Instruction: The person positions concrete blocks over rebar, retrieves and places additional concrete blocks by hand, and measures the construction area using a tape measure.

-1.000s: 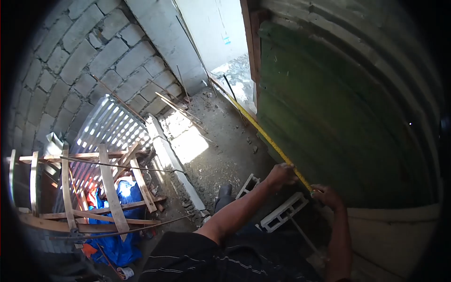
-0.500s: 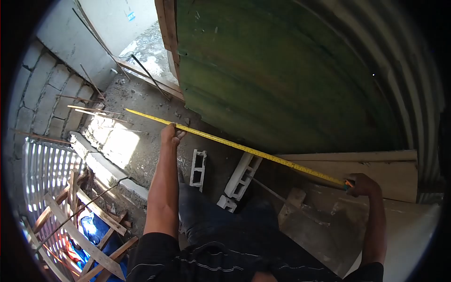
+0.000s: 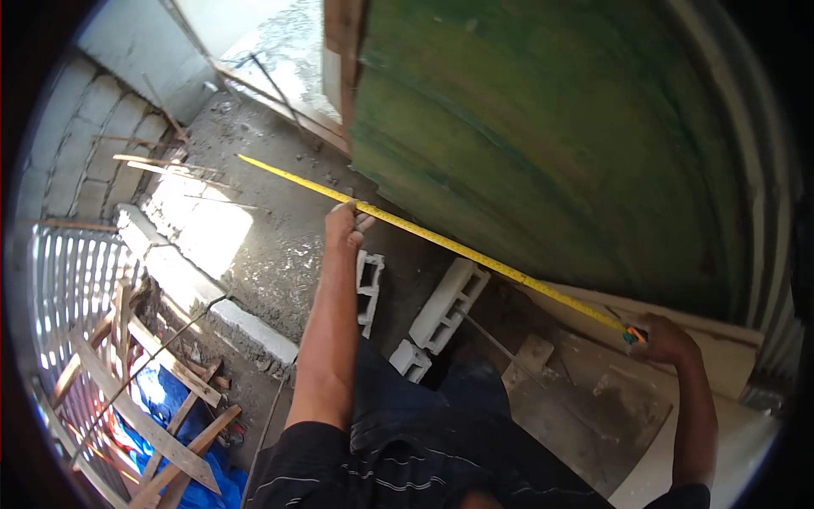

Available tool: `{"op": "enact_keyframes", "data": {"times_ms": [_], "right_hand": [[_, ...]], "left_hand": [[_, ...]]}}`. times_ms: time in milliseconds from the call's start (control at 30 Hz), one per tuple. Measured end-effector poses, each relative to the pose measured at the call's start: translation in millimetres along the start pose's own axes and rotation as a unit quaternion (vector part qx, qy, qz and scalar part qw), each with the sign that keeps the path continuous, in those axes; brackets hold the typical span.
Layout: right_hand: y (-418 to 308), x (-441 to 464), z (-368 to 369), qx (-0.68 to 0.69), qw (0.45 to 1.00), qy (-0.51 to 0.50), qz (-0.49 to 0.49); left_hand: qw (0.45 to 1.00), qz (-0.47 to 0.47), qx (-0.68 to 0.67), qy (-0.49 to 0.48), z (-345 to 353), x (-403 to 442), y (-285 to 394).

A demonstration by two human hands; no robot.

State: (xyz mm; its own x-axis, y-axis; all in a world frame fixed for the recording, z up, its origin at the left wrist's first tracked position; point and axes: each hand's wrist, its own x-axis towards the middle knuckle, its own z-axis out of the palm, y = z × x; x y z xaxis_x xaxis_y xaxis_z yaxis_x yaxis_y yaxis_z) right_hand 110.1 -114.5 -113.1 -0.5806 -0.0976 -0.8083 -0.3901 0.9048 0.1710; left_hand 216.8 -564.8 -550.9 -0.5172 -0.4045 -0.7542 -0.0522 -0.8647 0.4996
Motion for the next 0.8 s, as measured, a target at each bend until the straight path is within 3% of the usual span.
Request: {"op": "enact_keyframes", "data": {"times_ms": [33,100,133,200,267,333,400,467,500,567,667,800], "right_hand": [[19.2,11.1,4.5,-0.038,0.999,-0.009,-0.024],[46.7,29.3,13.9,-0.002,0.999,-0.042,0.019],[56.8,34.4,17.9,-0.057,0.997,-0.024,-0.052],[59.0,48.8,26.0,0.017,0.997,-0.08,0.003],[53.0,78.3,50.0,0.018,0.996,-0.083,-0.028],[25.4,109.3,59.7,0.027,0.994,-0.093,-0.049],[-42.9,130.4,61.8,0.089,0.989,-0.117,0.011],[-79.1,159.3,71.3,0.071,0.991,-0.094,-0.065],[-101.2,171.4,74.8,0.085,0.992,-0.082,-0.051],[-108.9,213.0,100.1,0.146,0.981,-0.106,-0.063],[-141.2,248.6,112.7,0.129,0.98,-0.107,-0.106],[-114.6,308.1,174.2,0.138,0.977,-0.116,-0.115]], "left_hand": [[0.999,0.017,-0.031,0.016,-5.2,2.2,7.2],[0.997,0.031,-0.058,0.036,-25.7,23.1,23.1],[0.996,0.03,-0.077,0.04,-38.1,37.5,28.9],[0.994,0.034,-0.073,0.067,-49.8,46.2,49.2],[0.993,0.041,-0.077,0.079,-64.8,64.6,55.4],[0.993,0.052,-0.063,0.088,-74.6,78.2,56.1],[0.994,0.052,-0.041,0.088,-83.0,90.2,55.1],[0.998,0.042,-0.009,0.052,-84.2,100.6,45.6],[0.999,0.035,0.0,0.037,-82.7,100.5,43.6],[0.999,0.031,-0.008,0.028,-78.8,111.0,31.1],[0.997,0.026,0.06,0.043,-85.1,140.5,11.7],[0.991,0.031,0.098,0.082,-100.0,176.4,6.6]]}}
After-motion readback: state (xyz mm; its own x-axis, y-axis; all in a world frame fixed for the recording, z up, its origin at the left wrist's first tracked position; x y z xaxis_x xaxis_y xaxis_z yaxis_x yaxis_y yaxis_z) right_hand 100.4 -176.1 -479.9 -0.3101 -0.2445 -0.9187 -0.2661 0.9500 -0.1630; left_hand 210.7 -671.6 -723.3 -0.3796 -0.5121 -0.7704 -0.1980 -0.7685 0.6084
